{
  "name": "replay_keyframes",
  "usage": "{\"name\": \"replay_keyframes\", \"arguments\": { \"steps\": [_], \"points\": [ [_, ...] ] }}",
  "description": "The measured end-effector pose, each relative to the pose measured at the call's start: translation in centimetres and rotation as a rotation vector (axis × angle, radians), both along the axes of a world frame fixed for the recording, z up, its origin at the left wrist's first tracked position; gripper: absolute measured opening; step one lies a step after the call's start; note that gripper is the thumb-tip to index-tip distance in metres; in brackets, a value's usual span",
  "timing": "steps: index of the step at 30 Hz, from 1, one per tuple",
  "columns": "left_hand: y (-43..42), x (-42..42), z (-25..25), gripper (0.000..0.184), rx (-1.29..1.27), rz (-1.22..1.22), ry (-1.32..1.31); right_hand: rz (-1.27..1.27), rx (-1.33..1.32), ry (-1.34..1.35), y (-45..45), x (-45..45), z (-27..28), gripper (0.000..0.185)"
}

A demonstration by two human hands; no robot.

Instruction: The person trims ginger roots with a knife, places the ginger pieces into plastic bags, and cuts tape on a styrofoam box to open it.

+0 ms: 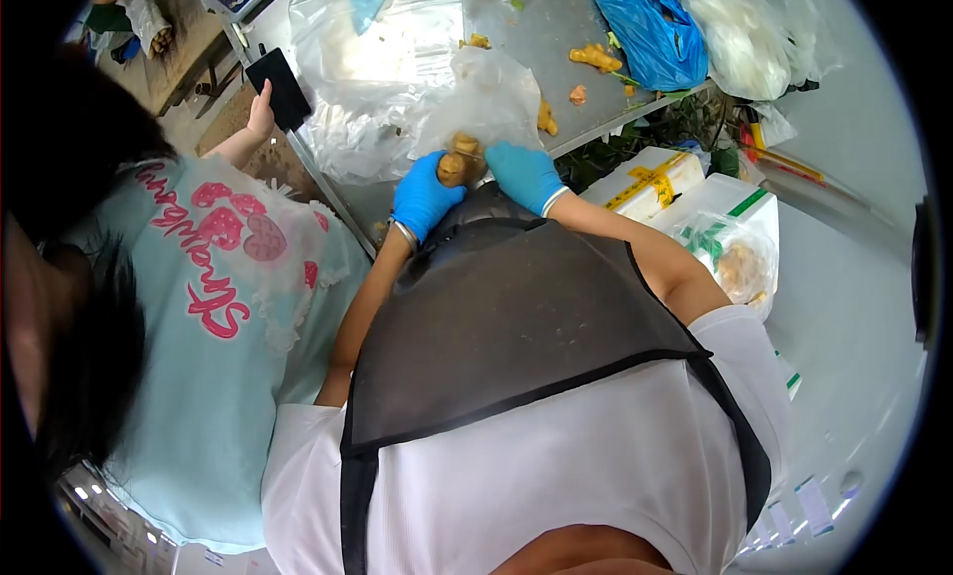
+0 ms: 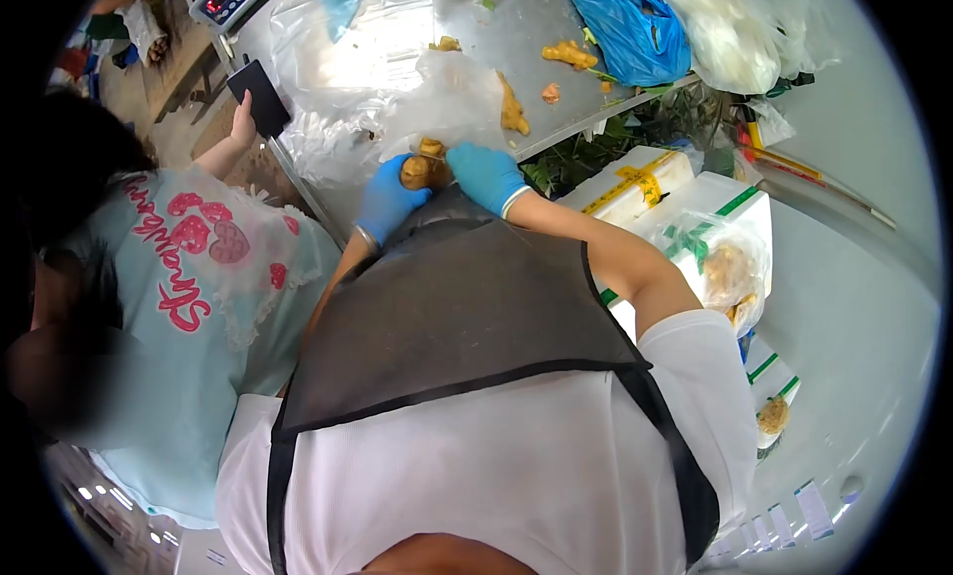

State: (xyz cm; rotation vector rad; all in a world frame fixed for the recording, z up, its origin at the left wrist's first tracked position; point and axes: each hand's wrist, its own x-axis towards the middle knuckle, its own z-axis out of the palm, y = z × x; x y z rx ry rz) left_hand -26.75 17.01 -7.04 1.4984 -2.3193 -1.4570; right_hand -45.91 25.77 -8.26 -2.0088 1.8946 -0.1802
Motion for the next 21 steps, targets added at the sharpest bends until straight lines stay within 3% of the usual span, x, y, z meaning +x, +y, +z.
{"name": "replay_keyframes", "arguments": {
  "steps": [8, 14, 18, 21],
  "points": [
    [-0.3, 0.0, -1.5, 0.05, 0.064, 0.043, 0.029, -0.084, 0.146, -0.075, -2.8, 1.3, -1.4, 0.014],
    [-0.2, 0.1, -0.6, 0.049, 0.134, 0.051, 0.065, 0.05, 0.107, -0.21, -2.7, -0.8, -1.5, 0.015],
    [0.5, 0.5, -2.7, 0.052, 0.114, 0.071, 0.141, 0.002, 0.12, -0.143, -1.8, -0.6, -2.0, 0.014],
    [0.2, 0.2, -1.5, 0.052, 0.111, 0.03, 0.114, -0.04, 0.124, -0.066, -1.5, 0.4, -2.5, 0.014]
  ]
}}
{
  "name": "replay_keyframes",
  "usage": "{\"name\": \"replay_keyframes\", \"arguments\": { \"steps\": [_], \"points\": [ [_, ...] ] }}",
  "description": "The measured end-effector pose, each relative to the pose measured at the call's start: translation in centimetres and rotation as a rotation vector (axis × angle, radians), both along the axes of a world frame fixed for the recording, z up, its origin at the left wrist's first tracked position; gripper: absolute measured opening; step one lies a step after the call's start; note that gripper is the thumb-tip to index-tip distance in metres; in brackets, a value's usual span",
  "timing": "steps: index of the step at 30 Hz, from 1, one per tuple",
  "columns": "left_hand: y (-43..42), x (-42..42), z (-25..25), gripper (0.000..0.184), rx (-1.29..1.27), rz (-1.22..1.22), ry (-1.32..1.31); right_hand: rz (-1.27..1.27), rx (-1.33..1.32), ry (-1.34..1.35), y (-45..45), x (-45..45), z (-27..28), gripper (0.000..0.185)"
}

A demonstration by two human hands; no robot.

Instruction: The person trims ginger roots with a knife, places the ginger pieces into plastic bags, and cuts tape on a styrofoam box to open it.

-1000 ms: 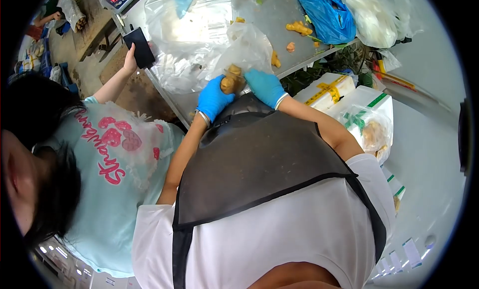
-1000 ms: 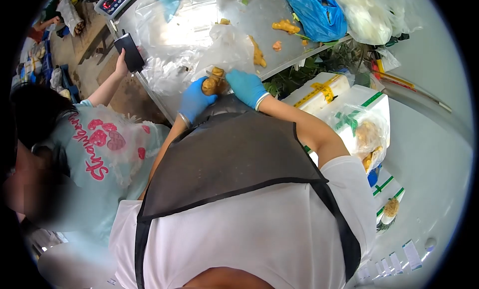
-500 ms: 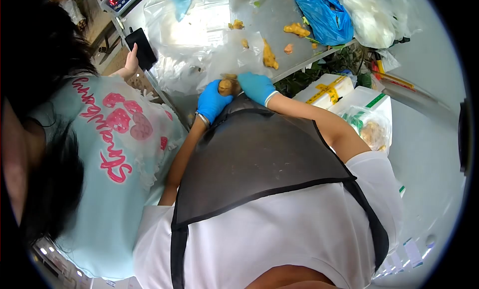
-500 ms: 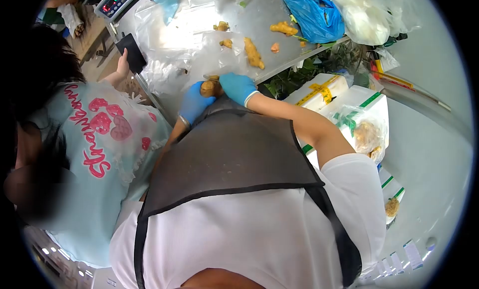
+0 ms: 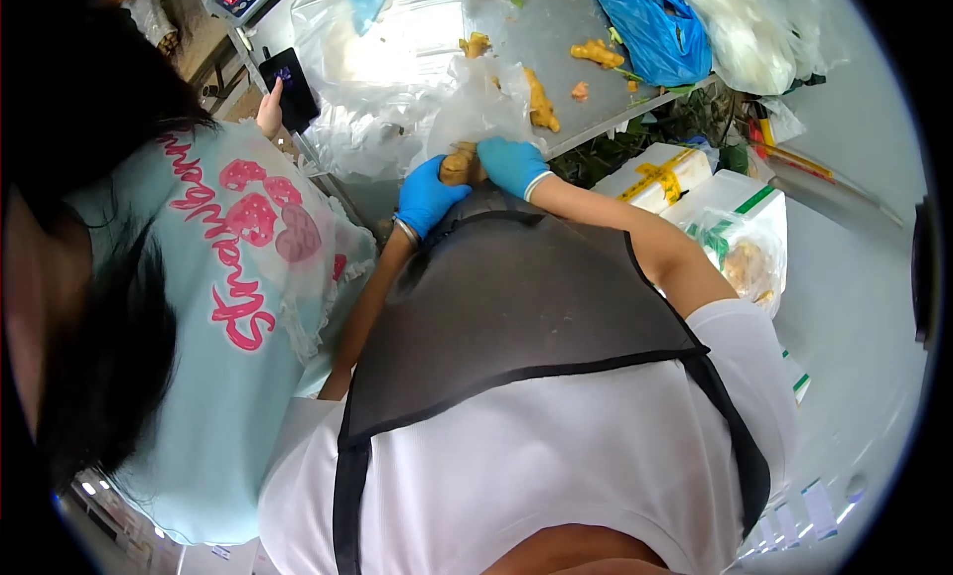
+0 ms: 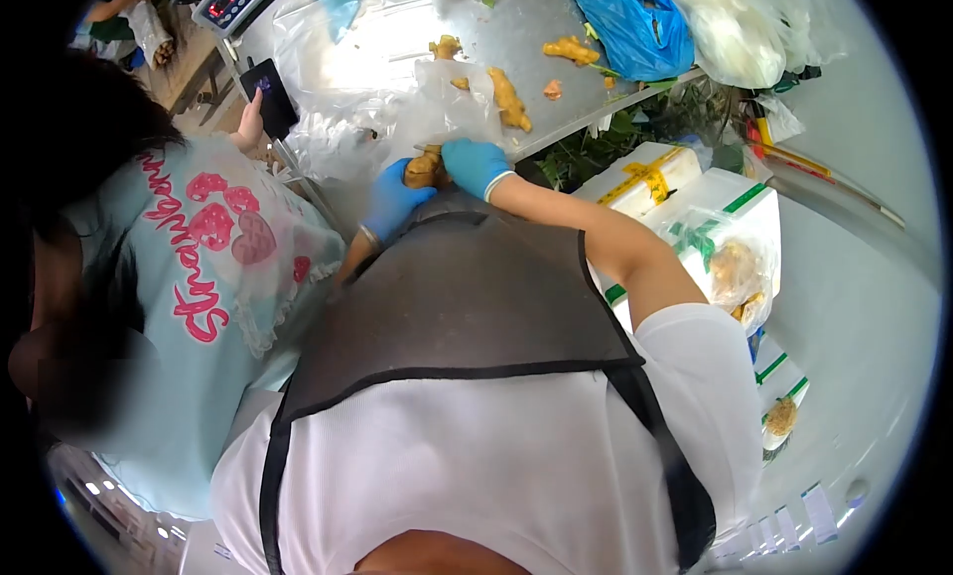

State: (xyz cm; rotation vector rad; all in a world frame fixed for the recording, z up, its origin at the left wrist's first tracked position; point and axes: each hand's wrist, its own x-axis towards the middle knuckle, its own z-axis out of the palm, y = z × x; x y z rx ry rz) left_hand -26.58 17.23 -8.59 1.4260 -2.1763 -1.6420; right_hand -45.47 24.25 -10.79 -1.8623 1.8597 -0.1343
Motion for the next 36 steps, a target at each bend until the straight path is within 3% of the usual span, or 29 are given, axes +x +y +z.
{"name": "replay_keyframes", "arguments": {
  "steps": [5, 13, 16, 20, 23, 29, 32, 36],
  "points": [
    [-0.1, 0.1, 1.0, 0.052, -0.024, -0.009, -0.042, 0.158, -0.068, -0.139, -0.4, -2.0, -1.1, 0.015],
    [-0.2, 1.1, -0.4, 0.062, -0.059, -0.006, -0.124, 0.263, -0.085, -0.144, -1.0, -2.7, -2.6, 0.016],
    [-0.1, 1.4, 0.1, 0.066, 0.024, 0.018, -0.125, 0.258, -0.125, -0.253, -1.4, -2.9, -1.2, 0.018],
    [0.1, 1.3, -0.1, 0.061, 0.049, 0.058, -0.124, 0.254, -0.084, -0.208, -1.7, -2.9, -1.0, 0.02],
    [-0.1, 1.3, -0.4, 0.059, 0.017, 0.031, -0.135, 0.236, 0.161, 0.041, -2.6, -1.8, -2.0, 0.023],
    [-0.4, 1.1, 0.2, 0.058, -0.007, 0.021, -0.14, 0.251, 0.156, 0.015, -3.2, -2.0, -2.1, 0.02],
    [-0.5, 1.4, -0.7, 0.058, -0.006, 0.042, -0.091, 0.362, 0.028, -0.144, -3.2, -3.3, -2.6, 0.018],
    [-0.7, 1.8, -1.4, 0.061, 0.116, 0.091, -0.05, 0.386, 0.057, -0.125, -3.6, -3.6, -3.5, 0.015]
  ]
}}
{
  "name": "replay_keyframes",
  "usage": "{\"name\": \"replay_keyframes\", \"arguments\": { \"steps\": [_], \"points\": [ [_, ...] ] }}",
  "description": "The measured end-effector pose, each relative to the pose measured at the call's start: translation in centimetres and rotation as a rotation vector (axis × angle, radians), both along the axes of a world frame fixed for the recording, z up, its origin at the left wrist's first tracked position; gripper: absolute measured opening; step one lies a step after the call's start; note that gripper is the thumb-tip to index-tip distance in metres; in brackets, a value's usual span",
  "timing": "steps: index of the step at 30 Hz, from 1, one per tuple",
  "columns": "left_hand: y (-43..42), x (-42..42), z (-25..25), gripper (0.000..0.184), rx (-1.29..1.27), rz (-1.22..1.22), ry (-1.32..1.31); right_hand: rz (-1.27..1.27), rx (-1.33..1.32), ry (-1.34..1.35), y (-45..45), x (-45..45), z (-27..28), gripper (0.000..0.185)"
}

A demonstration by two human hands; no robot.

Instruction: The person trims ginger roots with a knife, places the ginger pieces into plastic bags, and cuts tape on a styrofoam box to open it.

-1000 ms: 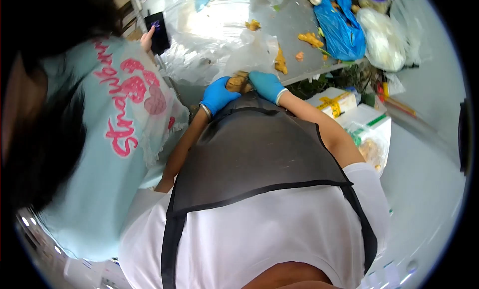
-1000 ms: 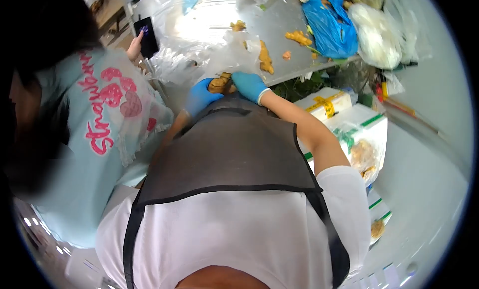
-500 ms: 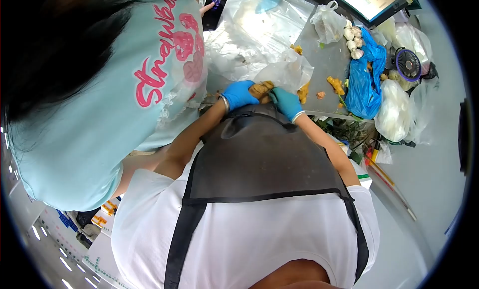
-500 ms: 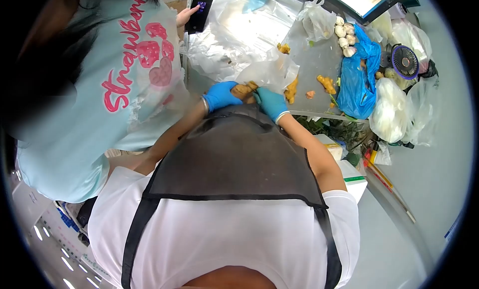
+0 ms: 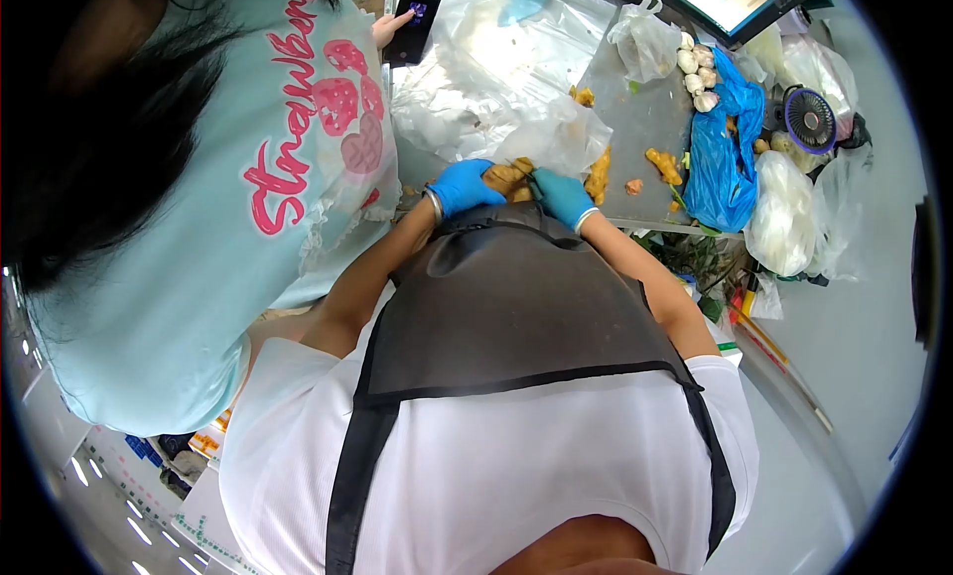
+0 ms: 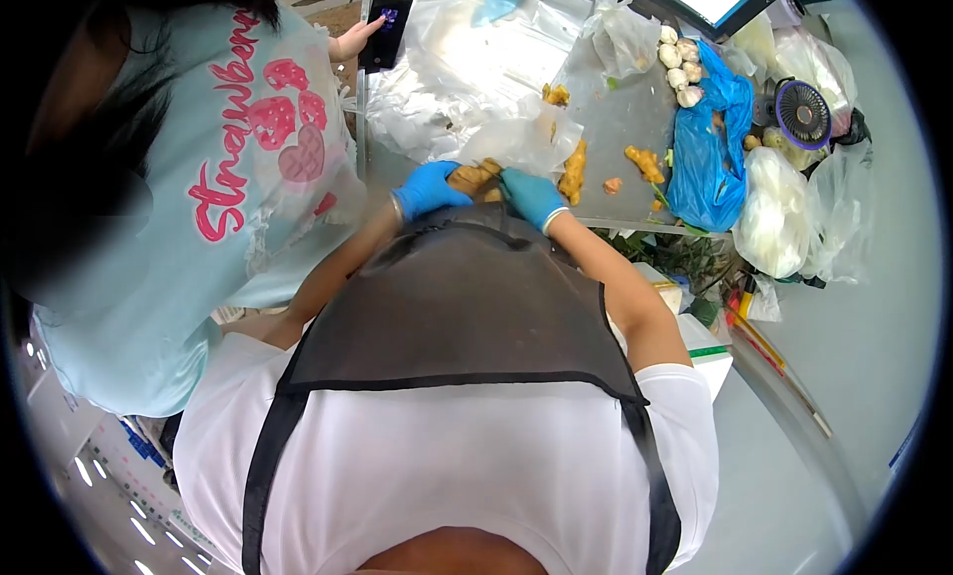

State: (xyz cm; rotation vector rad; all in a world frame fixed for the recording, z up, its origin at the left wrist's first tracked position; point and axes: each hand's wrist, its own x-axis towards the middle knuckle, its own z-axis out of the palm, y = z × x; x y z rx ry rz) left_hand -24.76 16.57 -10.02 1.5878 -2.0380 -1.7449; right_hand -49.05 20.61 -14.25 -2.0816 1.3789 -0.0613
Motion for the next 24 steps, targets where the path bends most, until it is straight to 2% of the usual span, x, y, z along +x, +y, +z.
{"name": "replay_keyframes", "arguments": {
  "steps": [6, 11, 14, 17, 20, 24],
  "points": [
    [0.0, -0.2, -0.3, 0.061, -0.058, -0.004, -0.063, -0.074, 0.031, 0.132, -0.9, 2.0, 0.7, 0.014],
    [0.4, 0.1, 0.6, 0.059, -0.034, 0.015, -0.035, -0.022, 0.034, 0.001, 0.1, 0.3, 0.9, 0.015],
    [0.5, 0.2, 0.1, 0.06, -0.01, 0.032, 0.055, -0.014, 0.092, 0.025, 0.4, -0.5, 1.6, 0.015],
    [0.5, 0.1, 0.5, 0.059, -0.046, 0.044, -0.011, -0.054, 0.079, 0.114, 0.1, 0.9, 1.9, 0.016],
    [0.6, 0.0, 0.7, 0.06, -0.07, 0.028, -0.074, -0.093, 0.049, 0.077, -0.6, 1.9, 1.4, 0.017],
    [1.0, 0.2, 0.0, 0.061, -0.068, 0.062, -0.024, -0.139, 0.176, 0.004, -0.7, 2.1, 0.8, 0.023]
  ]
}}
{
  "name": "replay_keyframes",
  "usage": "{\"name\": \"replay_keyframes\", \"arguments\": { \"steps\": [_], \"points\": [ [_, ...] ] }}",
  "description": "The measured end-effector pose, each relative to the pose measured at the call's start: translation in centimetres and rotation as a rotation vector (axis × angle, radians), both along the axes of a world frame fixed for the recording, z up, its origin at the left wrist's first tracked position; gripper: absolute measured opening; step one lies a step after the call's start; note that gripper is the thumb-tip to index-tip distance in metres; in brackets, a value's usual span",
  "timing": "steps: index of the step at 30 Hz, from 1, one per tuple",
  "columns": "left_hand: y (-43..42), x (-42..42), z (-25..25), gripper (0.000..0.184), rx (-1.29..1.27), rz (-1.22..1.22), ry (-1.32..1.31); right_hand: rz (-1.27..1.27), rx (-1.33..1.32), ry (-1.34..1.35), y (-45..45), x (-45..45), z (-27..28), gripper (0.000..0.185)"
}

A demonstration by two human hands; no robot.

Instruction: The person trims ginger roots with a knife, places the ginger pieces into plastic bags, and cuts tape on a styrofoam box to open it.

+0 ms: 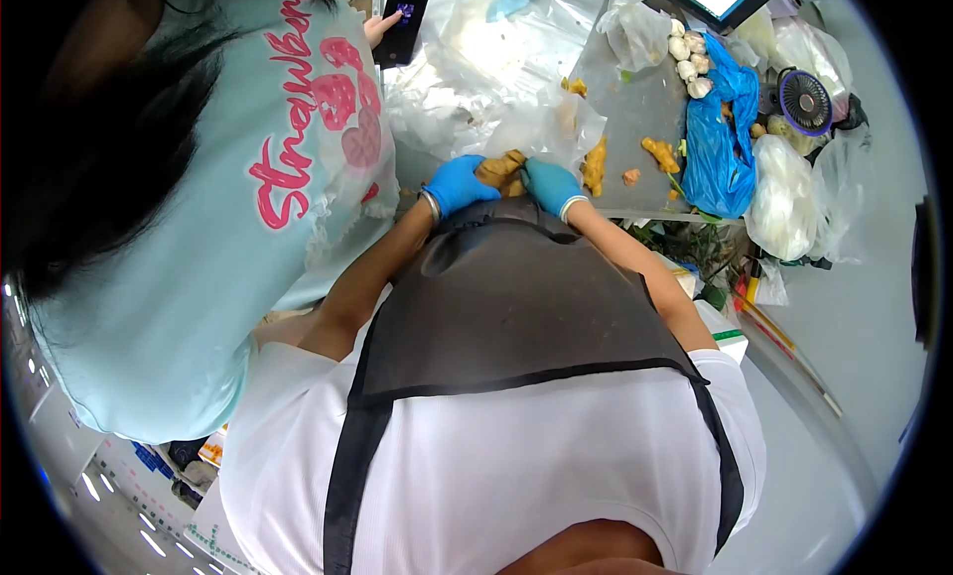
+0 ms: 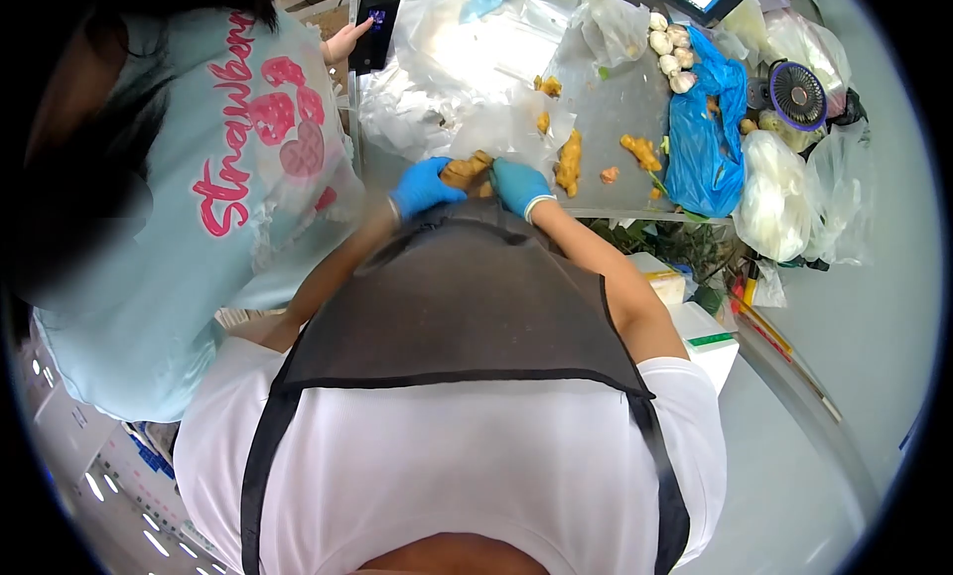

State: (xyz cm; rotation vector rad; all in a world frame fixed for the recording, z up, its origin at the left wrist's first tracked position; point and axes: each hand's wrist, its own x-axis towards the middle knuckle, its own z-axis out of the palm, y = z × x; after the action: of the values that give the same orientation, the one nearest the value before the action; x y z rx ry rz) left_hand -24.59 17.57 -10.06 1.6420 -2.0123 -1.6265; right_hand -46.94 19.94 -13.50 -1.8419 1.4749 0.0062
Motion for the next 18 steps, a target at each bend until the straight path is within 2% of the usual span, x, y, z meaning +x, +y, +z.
{"name": "replay_keyframes", "arguments": {
  "steps": [5, 8, 11, 14, 18],
  "points": [
    [-0.3, 0.3, -0.4, 0.061, 0.018, 0.016, -0.011, -0.214, 0.197, -0.267, -0.6, 0.4, -0.5, 0.033],
    [-0.5, 0.1, 0.3, 0.062, 0.022, 0.001, -0.028, -0.293, 0.303, -0.379, -0.2, -0.1, -0.1, 0.033],
    [-0.4, 0.3, -0.4, 0.063, 0.043, 0.023, -0.015, -0.164, 0.04, -0.129, 0.6, -0.9, 0.9, 0.031],
    [-0.6, 0.3, -0.8, 0.065, 0.044, -0.004, -0.029, -0.046, 0.02, -0.011, 1.0, -1.3, 0.8, 0.029],
    [-0.6, 0.3, -0.4, 0.065, 0.062, 0.002, -0.02, -0.075, 0.022, -0.012, 0.5, -0.3, -1.1, 0.029]
  ]
}}
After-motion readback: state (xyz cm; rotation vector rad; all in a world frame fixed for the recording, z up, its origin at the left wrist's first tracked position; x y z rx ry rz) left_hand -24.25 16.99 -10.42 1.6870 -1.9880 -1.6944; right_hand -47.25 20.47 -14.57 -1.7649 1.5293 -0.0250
